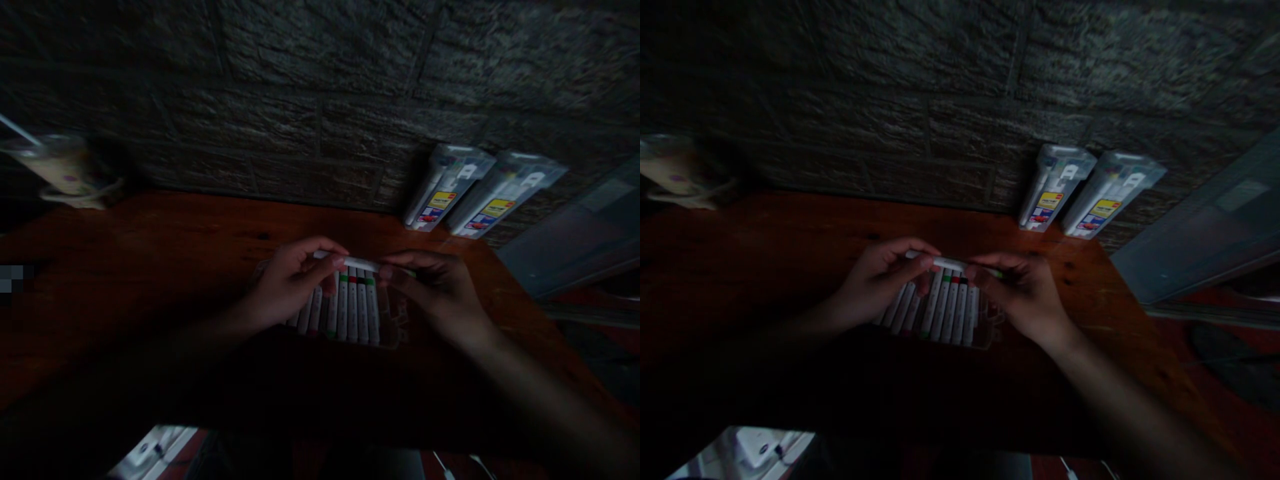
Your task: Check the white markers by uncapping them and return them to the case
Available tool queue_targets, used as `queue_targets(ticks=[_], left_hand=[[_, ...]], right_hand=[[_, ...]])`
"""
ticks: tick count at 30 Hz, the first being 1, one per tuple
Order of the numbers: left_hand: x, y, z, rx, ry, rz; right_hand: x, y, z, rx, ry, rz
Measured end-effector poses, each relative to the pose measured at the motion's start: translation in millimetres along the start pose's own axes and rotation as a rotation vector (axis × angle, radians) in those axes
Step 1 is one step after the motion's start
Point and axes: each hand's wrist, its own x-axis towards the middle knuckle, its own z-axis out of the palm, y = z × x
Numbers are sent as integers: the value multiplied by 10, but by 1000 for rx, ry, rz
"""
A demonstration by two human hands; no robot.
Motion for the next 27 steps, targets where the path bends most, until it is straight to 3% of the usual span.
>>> queue_targets(ticks=[9,19,27], left_hand=[[44,-11,-35,-141,53,-44],[67,-114,-37,-382,55,-61],[61,-131,-36,-441,69,-88]], right_hand=[[-30,-1,1,283,-6,95],[-28,-36,-4,348,9,181],[9,-44,1,391,36,183]])
